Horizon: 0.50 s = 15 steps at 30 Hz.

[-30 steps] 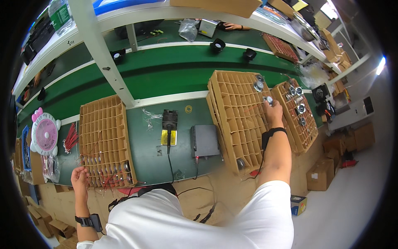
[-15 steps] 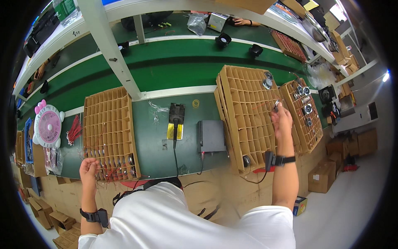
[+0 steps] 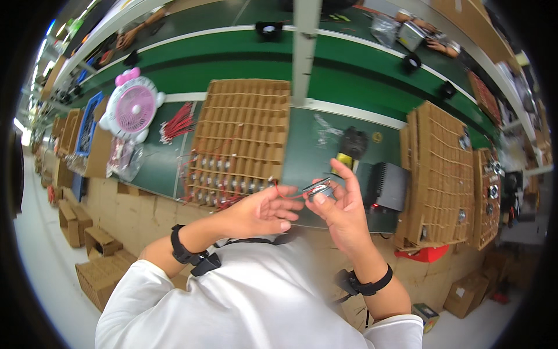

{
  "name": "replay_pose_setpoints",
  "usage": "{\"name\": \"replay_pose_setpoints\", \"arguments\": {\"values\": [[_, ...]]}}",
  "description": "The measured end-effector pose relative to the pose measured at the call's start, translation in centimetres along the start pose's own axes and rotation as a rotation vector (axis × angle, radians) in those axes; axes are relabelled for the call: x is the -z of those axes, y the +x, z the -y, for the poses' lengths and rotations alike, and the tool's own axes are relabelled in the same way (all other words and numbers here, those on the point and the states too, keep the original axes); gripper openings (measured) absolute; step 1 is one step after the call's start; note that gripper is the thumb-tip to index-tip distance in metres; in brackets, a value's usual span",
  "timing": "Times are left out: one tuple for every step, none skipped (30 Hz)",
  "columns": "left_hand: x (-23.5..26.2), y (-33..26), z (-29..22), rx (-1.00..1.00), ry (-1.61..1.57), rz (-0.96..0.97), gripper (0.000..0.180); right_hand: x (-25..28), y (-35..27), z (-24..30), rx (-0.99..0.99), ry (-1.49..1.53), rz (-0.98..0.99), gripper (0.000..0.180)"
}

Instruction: The recorder organizes electronic motor components into cardboard grid trays and moves trays onto an assembly line bench.

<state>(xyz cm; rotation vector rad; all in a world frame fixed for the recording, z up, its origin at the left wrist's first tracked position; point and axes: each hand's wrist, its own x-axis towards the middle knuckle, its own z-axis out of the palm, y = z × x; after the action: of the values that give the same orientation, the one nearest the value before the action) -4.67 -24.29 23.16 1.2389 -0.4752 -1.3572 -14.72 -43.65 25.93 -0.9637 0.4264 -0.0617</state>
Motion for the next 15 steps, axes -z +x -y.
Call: {"name": "replay_pose_setpoints", "arguments": {"values": [[0.3, -1.1, -0.6, -0.045, -0.140, -0.071, 0.069, -1.2, 0.5, -1.0, -0.022, -0.031, 0.024, 0.059], [0.9, -2.2, -0.8, -0.093, -0.280, -0.140, 0.069, -2.3, 1.0, -2.2, -0.044, -0.064, 0.046, 0.055], [2.2, -2.9, -0.3, -0.130, -0.418, -0.183, 0.072, -3.2, 1.5, -3.1, -0.058, -0.065, 0.066, 0.055], [3.2, -4.0, 0.1, -0.119, -0.475, -0.294, 0.066, -3.9, 2.0, -4.2, -0.071, -0.102, 0.093, 0.048], [4.6, -4.6, 0.4, -0.111, -0.502, -0.320, 0.063, -4.6, 2.5, -5.1, -0.082, -0.141, 0.118, 0.041], [5.9, -5.1, 0.8, -0.103, -0.534, -0.349, 0.059, -5.4, 2.9, -5.9, -0.100, -0.146, 0.137, 0.041], [6.8, -5.5, 0.8, -0.083, -0.576, -0.430, 0.045, -6.3, 3.5, -6.7, -0.092, -0.214, 0.144, 0.036], [8.4, -5.4, 1.7, -0.068, -0.631, -0.468, 0.033, -7.0, 3.9, -7.5, -0.082, -0.283, 0.150, 0.032], [9.4, -5.2, 1.9, -0.079, -0.622, -0.477, 0.026, -7.4, 4.5, -8.3, -0.072, -0.326, 0.158, 0.029], [10.4, -5.0, 2.1, -0.089, -0.615, -0.486, 0.020, -7.8, 5.1, -9.1, -0.089, -0.336, 0.173, 0.029], [12.0, -4.6, 2.5, -0.138, -0.586, -0.432, 0.017, -8.1, 5.7, -9.7, -0.142, -0.353, 0.173, 0.030], [13.5, -4.2, 2.9, -0.180, -0.563, -0.372, 0.014, -8.1, 6.0, -10.4, -0.201, -0.370, 0.162, 0.031], [14.7, -3.9, 2.9, -0.253, -0.491, -0.394, 0.010, -8.0, 6.5, -11.2, -0.196, -0.405, 0.176, 0.030], [15.4, -4.1, 1.9, -0.233, -0.412, -0.455, 0.008, -8.5, 6.5, -11.3, -0.221, -0.414, 0.170, 0.030], [16.4, -4.3, 1.4, -0.238, -0.343, -0.465, 0.008, -9.1, 6.7, -11.2, -0.274, -0.409, 0.175, 0.029]]}}
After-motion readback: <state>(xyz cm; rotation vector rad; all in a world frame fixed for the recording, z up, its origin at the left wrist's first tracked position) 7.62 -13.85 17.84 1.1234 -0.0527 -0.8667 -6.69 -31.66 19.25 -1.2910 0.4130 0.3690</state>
